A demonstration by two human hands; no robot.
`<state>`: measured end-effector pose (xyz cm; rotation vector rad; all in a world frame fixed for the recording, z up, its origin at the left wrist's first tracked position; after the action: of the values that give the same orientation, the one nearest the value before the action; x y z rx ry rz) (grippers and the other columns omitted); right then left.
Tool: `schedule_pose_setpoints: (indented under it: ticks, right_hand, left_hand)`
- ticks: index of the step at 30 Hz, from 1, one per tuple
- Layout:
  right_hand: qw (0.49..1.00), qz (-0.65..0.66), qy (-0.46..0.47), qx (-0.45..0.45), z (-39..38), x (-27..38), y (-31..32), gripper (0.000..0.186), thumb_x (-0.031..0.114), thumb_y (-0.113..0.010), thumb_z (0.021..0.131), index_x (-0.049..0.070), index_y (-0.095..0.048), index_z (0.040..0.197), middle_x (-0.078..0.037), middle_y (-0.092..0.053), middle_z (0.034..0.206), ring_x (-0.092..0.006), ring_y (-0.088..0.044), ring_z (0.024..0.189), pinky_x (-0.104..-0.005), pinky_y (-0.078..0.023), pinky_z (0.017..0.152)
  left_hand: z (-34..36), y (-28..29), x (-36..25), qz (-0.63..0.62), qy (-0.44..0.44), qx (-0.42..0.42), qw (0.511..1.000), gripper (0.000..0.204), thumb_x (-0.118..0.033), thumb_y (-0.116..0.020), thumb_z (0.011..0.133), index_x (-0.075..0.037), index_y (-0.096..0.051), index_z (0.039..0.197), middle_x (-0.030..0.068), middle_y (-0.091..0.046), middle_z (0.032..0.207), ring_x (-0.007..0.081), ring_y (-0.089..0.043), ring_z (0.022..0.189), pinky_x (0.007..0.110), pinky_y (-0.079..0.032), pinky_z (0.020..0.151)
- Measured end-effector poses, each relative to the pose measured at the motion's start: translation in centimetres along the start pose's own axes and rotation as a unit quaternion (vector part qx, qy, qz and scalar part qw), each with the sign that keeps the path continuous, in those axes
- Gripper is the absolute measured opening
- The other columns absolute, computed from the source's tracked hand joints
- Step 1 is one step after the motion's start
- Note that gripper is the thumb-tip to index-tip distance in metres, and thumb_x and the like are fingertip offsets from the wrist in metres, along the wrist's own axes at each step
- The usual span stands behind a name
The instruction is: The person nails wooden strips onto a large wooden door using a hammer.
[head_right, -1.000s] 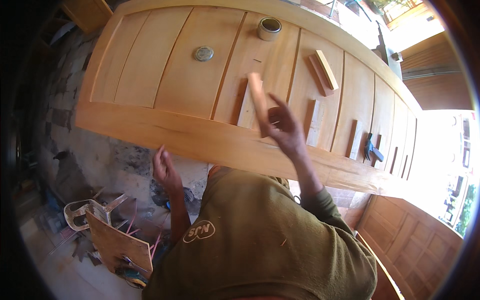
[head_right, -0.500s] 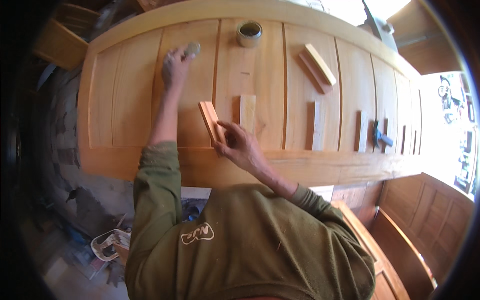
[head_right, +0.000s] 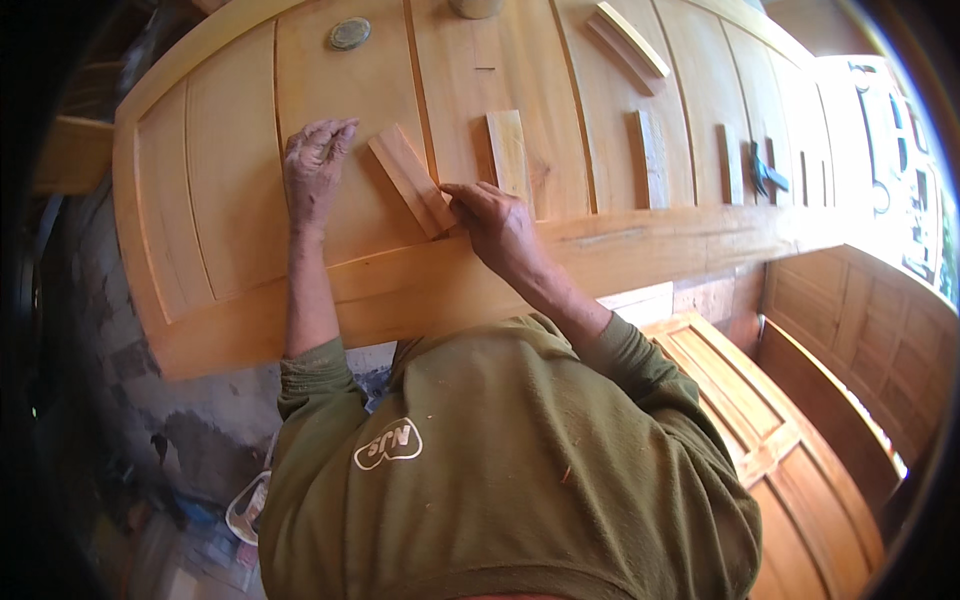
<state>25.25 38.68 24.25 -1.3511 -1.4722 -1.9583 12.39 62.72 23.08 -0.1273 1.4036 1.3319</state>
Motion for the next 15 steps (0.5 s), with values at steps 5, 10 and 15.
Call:
schedule_pose_setpoints:
  ticks: [5,10,15]
  right_hand:
    - [0.998,0.036,-0.047,-0.034,-0.2,1.7,-3.2,0.025,0.007,-0.072,0.096,0.005,-0.076,0.121,-0.013,-0.077,0.095,-0.0295,-0.076,0.085,-0.0409,-0.06,0.076]
    - [0.988,-0.01,-0.045,-0.149,0.4,2.3,-5.4,0.032,0.017,-0.08,0.092,0.007,-0.076,0.122,-0.011,-0.076,0.095,-0.0265,-0.075,0.083,-0.0395,-0.06,0.075]
    - [0.981,-0.095,-0.001,-0.168,0.4,4.5,-7.6,0.049,0.023,-0.085,0.087,0.011,-0.072,0.132,-0.007,-0.074,0.103,-0.0295,-0.072,0.097,-0.0434,-0.058,0.085]
  left_hand:
    - [0.3,-0.3,-1.8,0.057,-0.049,0.037,0.996,0.022,-0.029,-0.076,0.1,-0.011,-0.084,0.109,0.0093,-0.077,0.116,0.0296,-0.067,0.112,0.044,-0.052,0.101]
    - [1.5,-0.7,-1.9,0.043,-0.159,0.028,0.986,0.035,-0.027,-0.071,0.103,-0.017,-0.073,0.137,0.009,-0.074,0.133,0.0338,-0.064,0.128,0.046,-0.044,0.114]
    - [0.6,-2.9,-3.9,0.094,-0.333,0.068,0.936,0.042,-0.025,-0.067,0.104,-0.021,-0.066,0.146,0.0032,-0.069,0.145,0.0331,-0.056,0.141,0.046,-0.037,0.123]
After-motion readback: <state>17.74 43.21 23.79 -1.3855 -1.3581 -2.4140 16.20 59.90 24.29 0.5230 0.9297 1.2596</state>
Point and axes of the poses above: each hand's wrist, its own z-axis towards the middle knuckle, its own y-axis out of the back of the hand, x = y × z, the point moved 9 cm from there along z, towards the middle knuckle
